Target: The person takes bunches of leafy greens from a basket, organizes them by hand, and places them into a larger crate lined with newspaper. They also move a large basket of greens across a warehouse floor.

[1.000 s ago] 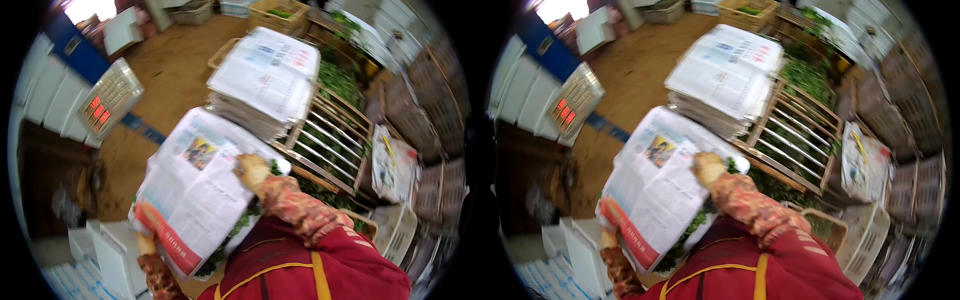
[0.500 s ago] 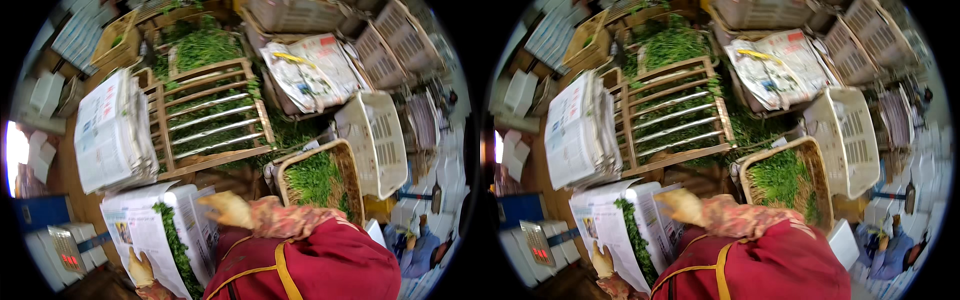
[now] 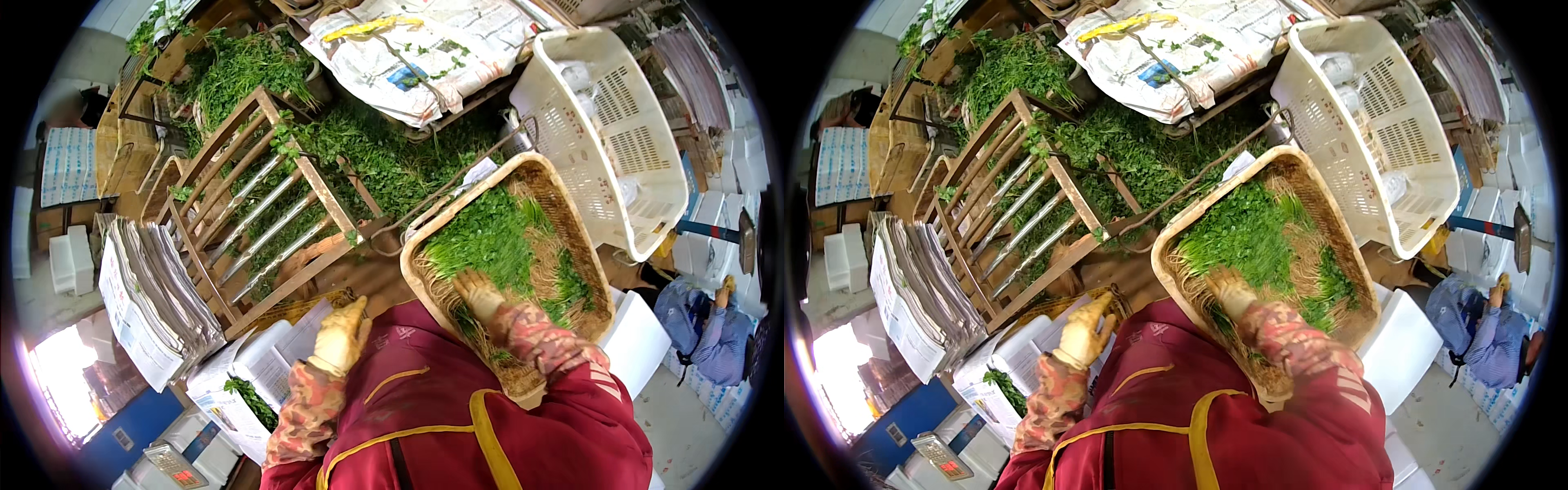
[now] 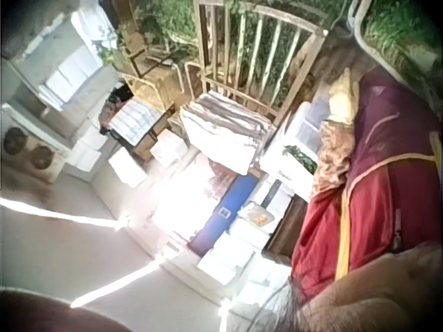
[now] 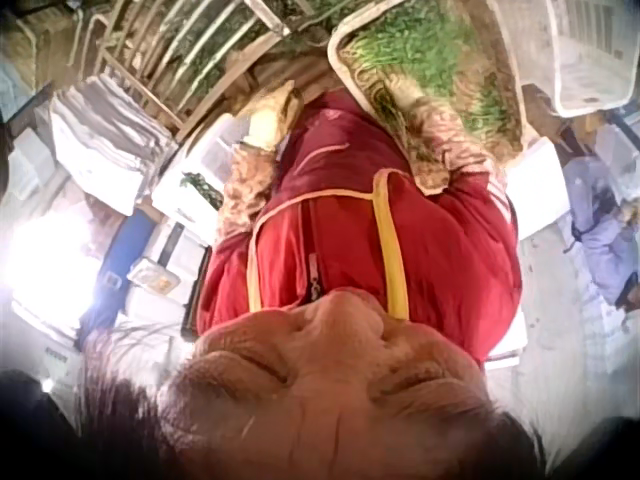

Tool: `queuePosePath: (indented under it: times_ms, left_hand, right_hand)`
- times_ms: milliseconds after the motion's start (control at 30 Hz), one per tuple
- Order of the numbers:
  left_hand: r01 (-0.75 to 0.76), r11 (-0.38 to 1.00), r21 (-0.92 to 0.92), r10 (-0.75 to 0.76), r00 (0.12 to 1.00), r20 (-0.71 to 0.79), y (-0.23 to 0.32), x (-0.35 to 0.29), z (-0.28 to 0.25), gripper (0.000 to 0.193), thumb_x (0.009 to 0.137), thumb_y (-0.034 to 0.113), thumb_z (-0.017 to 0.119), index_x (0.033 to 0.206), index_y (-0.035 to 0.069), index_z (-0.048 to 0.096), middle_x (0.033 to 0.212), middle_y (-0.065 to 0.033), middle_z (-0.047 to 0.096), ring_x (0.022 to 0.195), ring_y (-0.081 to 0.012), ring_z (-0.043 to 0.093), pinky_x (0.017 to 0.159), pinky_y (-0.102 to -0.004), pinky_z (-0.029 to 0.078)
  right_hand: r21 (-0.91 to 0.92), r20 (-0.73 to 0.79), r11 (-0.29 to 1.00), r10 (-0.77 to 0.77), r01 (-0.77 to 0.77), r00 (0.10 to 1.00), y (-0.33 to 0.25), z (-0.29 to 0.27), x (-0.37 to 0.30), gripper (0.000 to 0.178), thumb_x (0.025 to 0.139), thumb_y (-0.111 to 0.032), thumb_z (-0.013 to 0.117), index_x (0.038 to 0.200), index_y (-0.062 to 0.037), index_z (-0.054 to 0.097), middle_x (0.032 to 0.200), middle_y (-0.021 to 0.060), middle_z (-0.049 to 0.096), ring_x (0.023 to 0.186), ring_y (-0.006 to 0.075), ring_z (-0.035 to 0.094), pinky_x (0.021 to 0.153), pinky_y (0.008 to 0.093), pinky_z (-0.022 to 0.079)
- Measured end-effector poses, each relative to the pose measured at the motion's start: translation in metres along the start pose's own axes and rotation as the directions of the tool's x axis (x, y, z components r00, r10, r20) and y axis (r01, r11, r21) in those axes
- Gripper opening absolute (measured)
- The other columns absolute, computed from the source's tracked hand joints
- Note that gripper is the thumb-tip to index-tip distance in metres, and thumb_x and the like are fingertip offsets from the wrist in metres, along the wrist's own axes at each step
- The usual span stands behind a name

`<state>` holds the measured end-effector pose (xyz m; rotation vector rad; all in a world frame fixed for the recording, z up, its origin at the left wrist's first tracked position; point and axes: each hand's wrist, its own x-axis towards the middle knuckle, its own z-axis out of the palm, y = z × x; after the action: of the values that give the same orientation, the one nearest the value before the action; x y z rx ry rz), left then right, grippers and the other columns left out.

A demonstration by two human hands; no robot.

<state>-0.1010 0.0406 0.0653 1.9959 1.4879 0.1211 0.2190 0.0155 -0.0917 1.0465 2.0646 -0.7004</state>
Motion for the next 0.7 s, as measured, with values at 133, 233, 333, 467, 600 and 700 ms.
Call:
queuePosePath:
  times_ms: [133, 233, 333, 467, 600, 700]
  left_hand:
    - [-0.06, 0.997, -0.044, 0.065, 0.991, 0.114, 0.004, 0.004, 0.04, 0.042, 0.088, 0.021, 0.06, 0.123, 0.0, 0.054, 0.106, -0.0208, 0.065, 0.095, -0.0361, 0.063, 0.085, -0.0428, 0.049]
    - [-0.072, 0.993, -0.098, 0.088, 0.982, 0.17, 0.004, 0.004, 0.065, 0.04, 0.089, 0.02, 0.059, 0.122, -0.001, 0.054, 0.105, -0.0214, 0.065, 0.095, -0.0363, 0.063, 0.086, -0.0419, 0.049]
    - [-0.045, 0.994, -0.095, 0.06, 0.987, 0.151, 0.0, 0.007, 0.078, 0.039, 0.088, 0.018, 0.059, 0.121, -0.002, 0.055, 0.104, -0.0218, 0.065, 0.094, -0.0361, 0.062, 0.085, -0.0414, 0.049]
    - [0.014, 0.98, -0.2, 0.011, 0.992, 0.124, -0.004, -0.006, 0.092, 0.039, 0.087, 0.017, 0.06, 0.121, -0.003, 0.055, 0.104, -0.0214, 0.065, 0.093, -0.0362, 0.062, 0.084, -0.0416, 0.049]
    - [0.074, 0.975, -0.211, -0.046, 0.99, 0.136, -0.005, -0.028, 0.102, 0.038, 0.087, 0.016, 0.061, 0.121, 0.0, 0.055, 0.103, -0.0205, 0.065, 0.094, -0.0372, 0.062, 0.084, -0.0423, 0.049]
    - [0.125, 0.954, -0.272, -0.093, 0.988, 0.127, -0.016, -0.036, 0.102, 0.038, 0.087, 0.016, 0.061, 0.122, 0.002, 0.056, 0.103, -0.0206, 0.065, 0.095, -0.038, 0.062, 0.084, -0.0425, 0.049]
  right_hand:
    - [-0.07, -0.195, 0.966, -0.257, 0.248, 0.947, -0.005, 0.004, 0.062, 0.078, 0.083, -0.006, 0.05, 0.15, -0.0058, 0.012, 0.156, 0.0159, 0.018, 0.144, 0.0302, 0.016, 0.118, 0.0463, 0.012]
    - [-0.01, -0.382, 0.97, -0.228, 0.243, 0.896, -0.007, 0.013, 0.106, 0.066, 0.087, -0.01, 0.044, 0.148, -0.0025, 0.018, 0.152, 0.0167, 0.026, 0.141, 0.0307, 0.025, 0.118, 0.0467, 0.015]
    - [-0.061, -0.351, 0.982, -0.188, 0.178, 0.917, -0.001, 0.001, 0.124, 0.057, 0.091, -0.016, 0.039, 0.145, -0.002, 0.027, 0.148, 0.0164, 0.034, 0.139, 0.0306, 0.03, 0.117, 0.0471, 0.017]
    - [-0.109, -0.282, 0.982, -0.177, 0.152, 0.943, -0.004, 0.004, 0.148, 0.057, 0.087, -0.024, 0.049, 0.14, -0.0059, 0.038, 0.143, 0.0127, 0.04, 0.136, 0.0291, 0.033, 0.115, 0.0473, 0.018]
    - [0.04, -0.287, 0.992, -0.107, 0.124, 0.952, -0.011, 0.005, 0.16, 0.049, 0.086, -0.023, 0.052, 0.131, -0.0049, 0.049, 0.137, 0.0148, 0.048, 0.133, 0.0257, 0.039, 0.113, 0.0445, 0.021]
    - [-0.267, -0.034, 0.95, -0.174, 0.159, 0.984, -0.015, -0.018, 0.133, 0.049, 0.093, -0.014, 0.038, 0.141, -0.0035, 0.039, 0.148, 0.0128, 0.038, 0.139, 0.0263, 0.031, 0.118, 0.0463, 0.012]
